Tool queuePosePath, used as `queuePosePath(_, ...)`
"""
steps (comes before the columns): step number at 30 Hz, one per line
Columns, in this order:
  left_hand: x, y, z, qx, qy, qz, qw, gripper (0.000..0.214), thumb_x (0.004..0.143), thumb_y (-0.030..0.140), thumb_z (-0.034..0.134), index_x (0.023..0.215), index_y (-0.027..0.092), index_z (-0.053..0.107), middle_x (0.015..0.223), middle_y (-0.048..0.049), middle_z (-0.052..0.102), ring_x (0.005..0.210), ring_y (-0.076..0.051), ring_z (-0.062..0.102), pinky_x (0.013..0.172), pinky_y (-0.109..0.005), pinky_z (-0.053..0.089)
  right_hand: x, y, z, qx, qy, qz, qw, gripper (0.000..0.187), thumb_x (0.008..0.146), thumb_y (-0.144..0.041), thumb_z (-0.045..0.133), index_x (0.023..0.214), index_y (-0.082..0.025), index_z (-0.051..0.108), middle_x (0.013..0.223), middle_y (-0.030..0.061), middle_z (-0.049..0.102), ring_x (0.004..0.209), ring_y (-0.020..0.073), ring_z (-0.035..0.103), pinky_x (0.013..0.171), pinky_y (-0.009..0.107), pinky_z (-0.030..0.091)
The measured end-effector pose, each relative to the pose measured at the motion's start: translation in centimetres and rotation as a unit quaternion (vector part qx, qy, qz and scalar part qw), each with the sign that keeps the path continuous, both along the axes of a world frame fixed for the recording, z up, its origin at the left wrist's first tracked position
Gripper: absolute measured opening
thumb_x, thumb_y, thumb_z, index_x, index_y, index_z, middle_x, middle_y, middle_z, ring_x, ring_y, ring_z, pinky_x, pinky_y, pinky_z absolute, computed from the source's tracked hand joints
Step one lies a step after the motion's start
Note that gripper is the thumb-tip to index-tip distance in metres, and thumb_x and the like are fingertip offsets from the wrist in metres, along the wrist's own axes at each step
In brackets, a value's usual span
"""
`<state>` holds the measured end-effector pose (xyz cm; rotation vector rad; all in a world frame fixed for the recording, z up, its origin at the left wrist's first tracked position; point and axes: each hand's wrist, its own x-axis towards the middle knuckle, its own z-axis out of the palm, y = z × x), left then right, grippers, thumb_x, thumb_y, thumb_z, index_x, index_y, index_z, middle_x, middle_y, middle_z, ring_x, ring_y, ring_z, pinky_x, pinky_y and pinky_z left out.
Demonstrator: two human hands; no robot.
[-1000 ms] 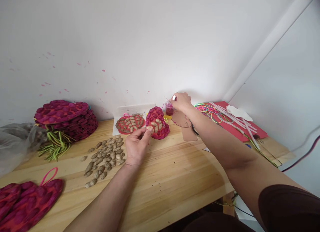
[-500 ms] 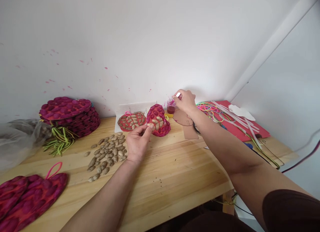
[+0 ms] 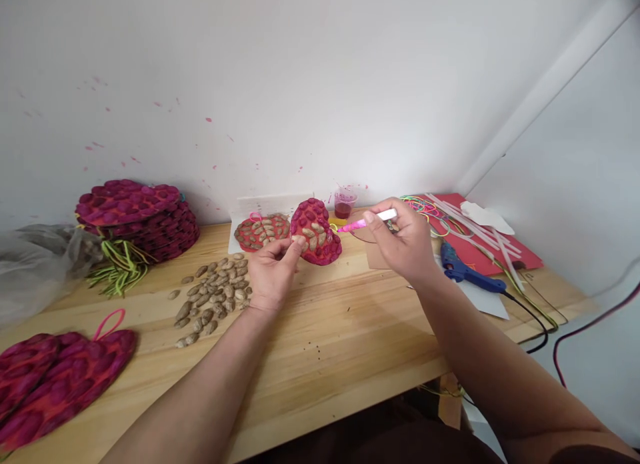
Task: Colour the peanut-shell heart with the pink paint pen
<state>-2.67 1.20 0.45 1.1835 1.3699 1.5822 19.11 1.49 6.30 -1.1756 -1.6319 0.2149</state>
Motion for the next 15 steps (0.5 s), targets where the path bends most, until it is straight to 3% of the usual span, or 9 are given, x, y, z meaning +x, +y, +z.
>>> queuePosePath(3, 0.0, -0.3, 0.4, 0.005, 0.016, 0.0, 1.0, 0.029, 0.072, 0.046, 0.079, 0.071, 0.017, 0.078, 0.056, 0.0014, 0.061, 0.046, -0.011, 0.048, 0.044, -0.023, 0.041, -0.8, -0.9, -1.0, 0.072, -0.041, 0.002, 0.997, 0.014, 0.096, -0.037, 0.065, 0.087, -0.026, 0.066, 0.078, 0.0004, 0.07, 0.073, 0.0177, 0.063, 0.07, 0.035, 0.049)
queuePosePath(7, 0.0, -0.5, 0.5, 0.028, 0.059, 0.002, 0.998, 0.027, 0.073, 0.045, 0.078, 0.07, 0.018, 0.078, 0.056, 0.0013, 0.06, 0.048, -0.011, 0.048, 0.048, -0.024, 0.043, -1.2, -0.9, -1.9, 0.114, -0.086, 0.002, 0.99, 0.011, 0.096, -0.032, 0.065, 0.086, -0.027, 0.066, 0.082, 0.0024, 0.073, 0.081, 0.0215, 0.067, 0.077, 0.04, 0.051)
queuePosePath(15, 0.0, -0.5, 0.1, 0.041, 0.083, 0.004, 0.996, 0.029, 0.076, 0.046, 0.077, 0.07, 0.018, 0.078, 0.062, -0.0003, 0.065, 0.051, -0.012, 0.051, 0.05, -0.025, 0.043, -1.0, -0.8, -2.7, 0.119, -0.117, -0.001, 0.986, 0.012, 0.097, -0.035, 0.063, 0.087, -0.028, 0.066, 0.081, 0.0027, 0.074, 0.085, 0.024, 0.067, 0.079, 0.043, 0.049)
